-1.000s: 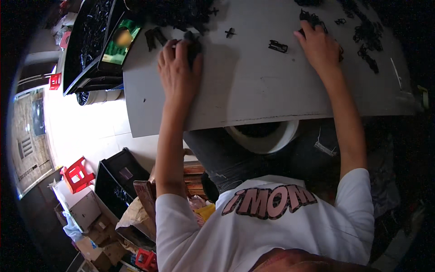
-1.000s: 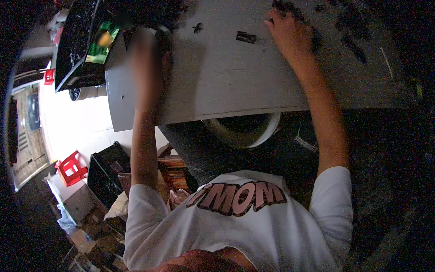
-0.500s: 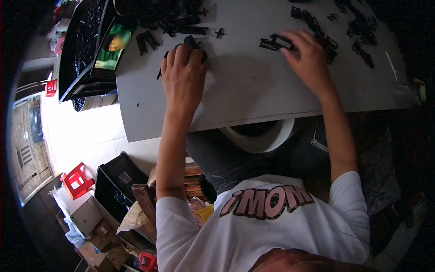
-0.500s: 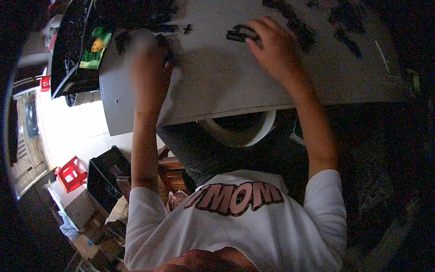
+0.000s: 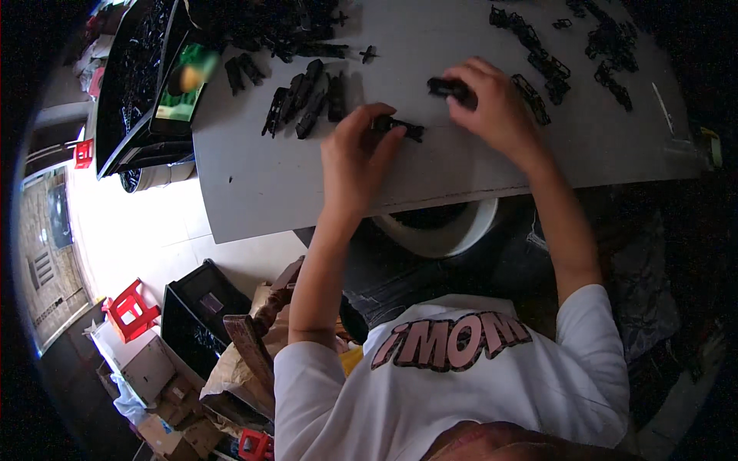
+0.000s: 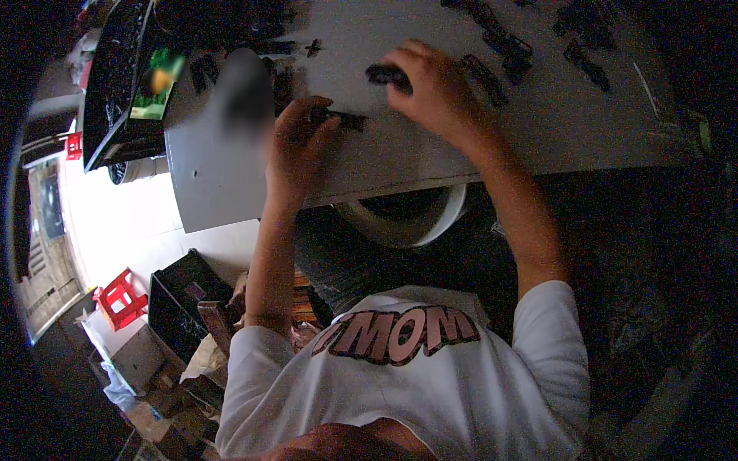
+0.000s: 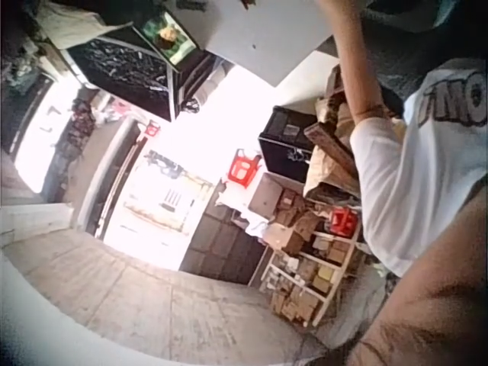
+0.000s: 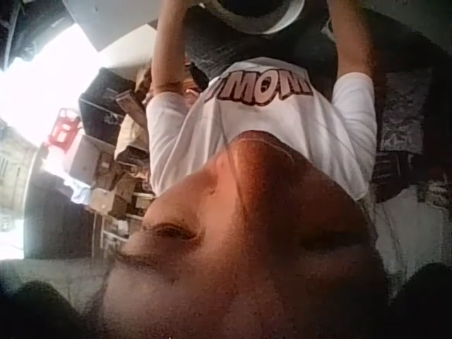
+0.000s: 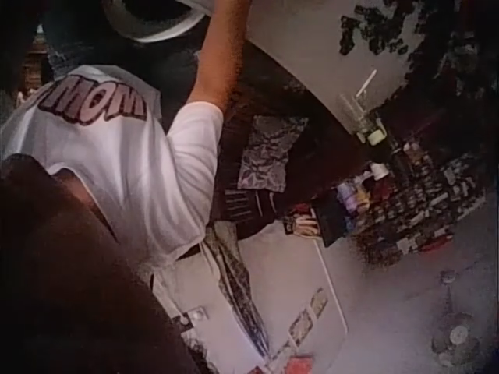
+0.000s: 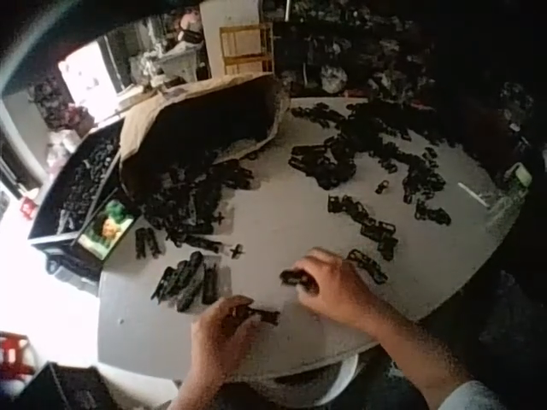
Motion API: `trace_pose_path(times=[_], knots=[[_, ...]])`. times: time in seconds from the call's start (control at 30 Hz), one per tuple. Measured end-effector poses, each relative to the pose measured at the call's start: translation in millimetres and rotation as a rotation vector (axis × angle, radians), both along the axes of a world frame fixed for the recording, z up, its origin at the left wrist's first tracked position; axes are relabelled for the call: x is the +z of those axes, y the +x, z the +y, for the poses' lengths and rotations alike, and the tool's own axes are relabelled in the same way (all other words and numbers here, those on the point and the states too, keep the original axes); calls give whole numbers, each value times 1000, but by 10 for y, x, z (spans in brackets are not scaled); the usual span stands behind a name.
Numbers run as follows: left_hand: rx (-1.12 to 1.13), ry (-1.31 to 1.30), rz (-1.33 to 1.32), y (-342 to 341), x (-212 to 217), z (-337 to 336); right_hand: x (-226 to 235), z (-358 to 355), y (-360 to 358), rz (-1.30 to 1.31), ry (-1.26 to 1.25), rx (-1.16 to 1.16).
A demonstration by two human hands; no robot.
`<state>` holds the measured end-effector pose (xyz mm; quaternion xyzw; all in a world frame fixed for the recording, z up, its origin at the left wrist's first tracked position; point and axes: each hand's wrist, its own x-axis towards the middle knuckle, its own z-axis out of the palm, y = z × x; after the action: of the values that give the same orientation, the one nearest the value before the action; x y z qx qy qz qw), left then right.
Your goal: The recorder is joining small black plastic buckles or clips together at a work table.
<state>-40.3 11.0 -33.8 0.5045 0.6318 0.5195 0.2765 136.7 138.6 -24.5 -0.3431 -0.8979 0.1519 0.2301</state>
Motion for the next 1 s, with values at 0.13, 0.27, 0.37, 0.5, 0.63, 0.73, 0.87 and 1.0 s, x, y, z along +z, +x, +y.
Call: trace_pose_path(times=[0.13,0.27,0.37,0.5,0.63,0.73,0.87,1.0], knots=[[15,-119,-76,66,41,-6,187,-328,-38,149,-240,116],[15,-95,-320,123,95,18,215,-427,-61,163,-305,160],[-14,-89,-184,128,66,-5,217,-473,-54,122,-249,112],[-30,-138,11,191,77,-15,222,-570,-60,53,-50,176],[-36,-44,-56,201,16,-38,227,-681,-12,143,-83,135],[-98,-30,-279,258,127,-76,200,-656,162,267,-550,40],[-219,-88,-467,355,205,-137,59,-794,351,469,-962,19],[-261,23,-232,394,19,-144,66,-789,458,407,-823,76]])
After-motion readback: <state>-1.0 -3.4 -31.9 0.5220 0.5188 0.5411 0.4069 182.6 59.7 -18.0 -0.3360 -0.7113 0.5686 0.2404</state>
